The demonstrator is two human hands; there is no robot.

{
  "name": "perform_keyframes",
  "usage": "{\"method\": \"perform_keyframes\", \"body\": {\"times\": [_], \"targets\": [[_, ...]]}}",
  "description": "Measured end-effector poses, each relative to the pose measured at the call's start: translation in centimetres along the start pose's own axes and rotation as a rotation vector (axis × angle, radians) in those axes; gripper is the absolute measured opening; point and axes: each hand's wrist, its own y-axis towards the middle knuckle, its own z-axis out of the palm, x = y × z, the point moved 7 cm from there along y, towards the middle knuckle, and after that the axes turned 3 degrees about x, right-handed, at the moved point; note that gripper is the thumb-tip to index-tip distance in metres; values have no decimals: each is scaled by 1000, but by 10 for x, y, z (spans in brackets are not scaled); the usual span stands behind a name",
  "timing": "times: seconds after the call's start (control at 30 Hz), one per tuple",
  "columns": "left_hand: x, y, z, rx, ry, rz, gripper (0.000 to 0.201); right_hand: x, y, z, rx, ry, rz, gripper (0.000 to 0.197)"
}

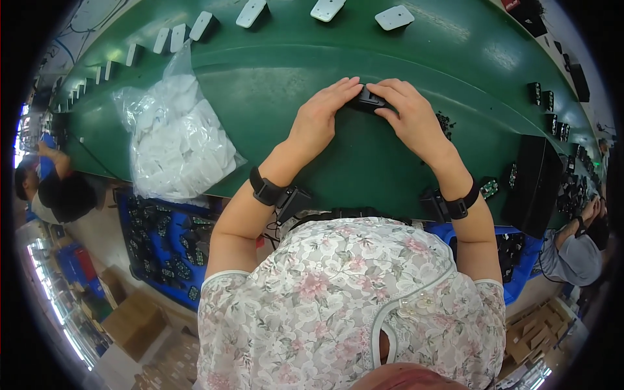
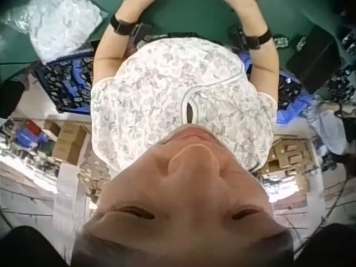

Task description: The person picks up a white plastic cover, inserts a small black component into it by hand, and then presses the cover onto a black electronic base. Finally, the person places the assembled unit onto the green workbench.

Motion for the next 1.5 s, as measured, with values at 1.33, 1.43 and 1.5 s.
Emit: {"method": "perform_keyframes", "body": {"times": [1.33,1.43,1.5], "targets": [[-22,10,7,19,433,188,47,-20,11,-6,49,205,57,44],[-19,30,11,13,445,163,47,-46,23,-11,149,388,231,33],[-13,53,19,47,419,158,45,-56,18,-25,92,354,282,31]]}}
